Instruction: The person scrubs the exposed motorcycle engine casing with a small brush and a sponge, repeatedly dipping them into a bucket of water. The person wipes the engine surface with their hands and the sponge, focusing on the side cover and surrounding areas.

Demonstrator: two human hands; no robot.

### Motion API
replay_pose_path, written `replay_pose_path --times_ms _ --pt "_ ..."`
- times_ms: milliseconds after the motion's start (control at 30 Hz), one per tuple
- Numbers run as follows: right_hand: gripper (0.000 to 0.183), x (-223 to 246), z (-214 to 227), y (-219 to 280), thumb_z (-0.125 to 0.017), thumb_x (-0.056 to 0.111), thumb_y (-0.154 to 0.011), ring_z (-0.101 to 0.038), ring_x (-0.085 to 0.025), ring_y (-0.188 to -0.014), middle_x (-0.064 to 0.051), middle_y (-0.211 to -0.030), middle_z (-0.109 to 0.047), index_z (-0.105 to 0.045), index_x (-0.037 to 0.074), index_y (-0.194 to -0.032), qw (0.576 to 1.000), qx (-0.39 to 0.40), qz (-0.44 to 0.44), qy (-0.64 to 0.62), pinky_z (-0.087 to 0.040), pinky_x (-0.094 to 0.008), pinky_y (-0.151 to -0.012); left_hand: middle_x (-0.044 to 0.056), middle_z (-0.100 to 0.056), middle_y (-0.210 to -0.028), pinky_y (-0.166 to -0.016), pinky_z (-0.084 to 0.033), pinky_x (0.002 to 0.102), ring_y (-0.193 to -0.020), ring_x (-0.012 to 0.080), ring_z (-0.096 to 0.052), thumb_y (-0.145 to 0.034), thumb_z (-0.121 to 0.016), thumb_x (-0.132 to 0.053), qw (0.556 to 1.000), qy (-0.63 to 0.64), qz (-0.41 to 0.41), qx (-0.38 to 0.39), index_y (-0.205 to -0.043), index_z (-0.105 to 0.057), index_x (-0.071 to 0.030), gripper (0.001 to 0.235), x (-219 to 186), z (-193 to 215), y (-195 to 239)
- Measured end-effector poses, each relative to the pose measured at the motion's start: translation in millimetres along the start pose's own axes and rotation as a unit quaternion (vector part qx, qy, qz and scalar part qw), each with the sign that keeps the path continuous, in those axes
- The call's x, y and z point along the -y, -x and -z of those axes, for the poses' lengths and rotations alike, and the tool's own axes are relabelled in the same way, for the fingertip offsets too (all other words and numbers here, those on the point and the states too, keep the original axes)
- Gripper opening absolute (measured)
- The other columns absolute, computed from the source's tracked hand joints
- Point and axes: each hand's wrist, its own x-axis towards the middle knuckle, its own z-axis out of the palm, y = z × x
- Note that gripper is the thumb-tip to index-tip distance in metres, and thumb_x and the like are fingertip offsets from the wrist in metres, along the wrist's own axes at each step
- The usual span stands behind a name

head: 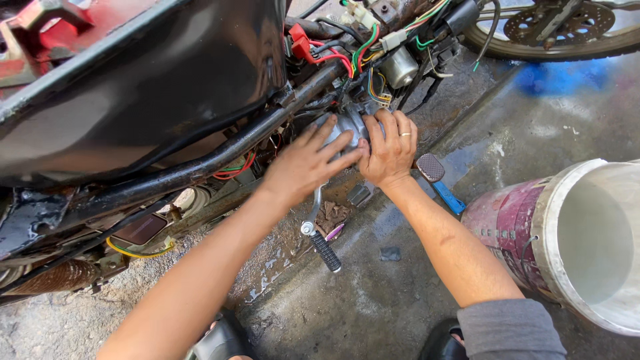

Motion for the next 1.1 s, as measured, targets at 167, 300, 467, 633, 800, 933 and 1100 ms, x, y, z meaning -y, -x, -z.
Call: replay_pose_path --times_ms 167,300,467,633,800,933,1100 --pt "0.048 -0.6 -0.2 -0.3 -0.029 0.043 -0.107 -0.058 -0.032 -0.104 -0.006 -0.107 -0.057 -0.067 0.014 -0.114 1.0 -0.004 -0.003 0.0 -0.045 -0.045 -0.093 0.012 -0.04 -0.165 -0.121 -0.038 0.042 -0.151 0.0339 -0.038 -0.079 -0.081 0.0 1.0 -0.009 0.007 -0.008 -0.165 -0.022 -0.034 0.11 10.2 -4.4 0.4" --pt "0.05 3.1 1.7 -1.7 -0.027 0.044 -0.108 -0.058 -0.032 -0.104 -0.007 -0.108 -0.057 -0.066 0.013 -0.115 1.0 -0.008 0.0 0.005 -0.045 -0.045 -0.092 0.013 -0.031 -0.169 -0.124 -0.037 0.046 -0.151 0.0367 -0.037 -0.08 -0.082 0.0 0.999 -0.038 0.005 -0.029 -0.164 -0.026 -0.035 0.106 1.7 -7.8 5.3" --pt "0.048 4.0 2.4 0.8 -0.028 0.043 -0.108 -0.057 -0.034 -0.106 -0.008 -0.11 -0.056 -0.065 0.013 -0.115 1.0 0.008 0.006 -0.001 -0.045 -0.046 -0.091 0.012 -0.032 -0.168 -0.124 -0.034 0.05 -0.152 0.0404 -0.031 -0.077 -0.088 -0.01 0.997 -0.039 0.029 -0.066 -0.162 -0.031 -0.03 0.104 -2.1 -29.5 4.6" --pt "0.051 0.6 0.9 0.1 -0.024 0.044 -0.108 -0.057 -0.034 -0.106 -0.009 -0.109 -0.057 -0.065 0.013 -0.114 1.0 0.003 0.001 0.003 -0.044 -0.046 -0.091 0.009 -0.046 -0.16 -0.119 -0.04 0.048 -0.147 0.0358 -0.042 -0.089 -0.076 -0.02 0.987 -0.008 0.02 -0.159 -0.154 -0.046 -0.03 0.072 -2.6 -33.3 1.3" --pt "0.052 -1.0 -1.6 0.5 -0.025 0.046 -0.107 -0.057 -0.031 -0.106 -0.006 -0.111 -0.057 -0.065 0.015 -0.115 1.0 -0.005 0.009 0.011 -0.044 -0.044 -0.091 0.012 -0.028 -0.169 -0.123 -0.033 0.051 -0.154 0.0414 -0.029 -0.075 -0.09 -0.022 0.988 -0.045 0.024 -0.146 -0.162 -0.034 -0.03 0.104 -3.1 -46.1 0.0" --pt "0.05 -2.6 -6.3 1.4 -0.026 0.045 -0.107 -0.057 -0.031 -0.105 -0.007 -0.11 -0.056 -0.066 0.015 -0.115 1.0 -0.014 0.007 0.005 -0.044 -0.044 -0.089 0.011 -0.034 -0.168 -0.123 -0.036 0.045 -0.153 0.038 -0.034 -0.073 -0.087 -0.009 0.997 -0.015 0.0 -0.073 -0.162 -0.035 -0.032 0.105 7.2 -27.9 2.7" --pt "0.051 -2.8 -3.7 1.1 -0.027 0.046 -0.107 -0.057 -0.033 -0.106 -0.007 -0.11 -0.056 -0.065 0.014 -0.116 1.0 -0.004 0.003 -0.002 -0.044 -0.045 -0.09 0.016 -0.033 -0.165 -0.118 -0.041 0.052 -0.149 0.0461 -0.036 -0.07 -0.09 -0.019 0.983 -0.064 0.02 -0.168 -0.158 -0.042 -0.026 0.1 -8.0 -43.5 -3.4"
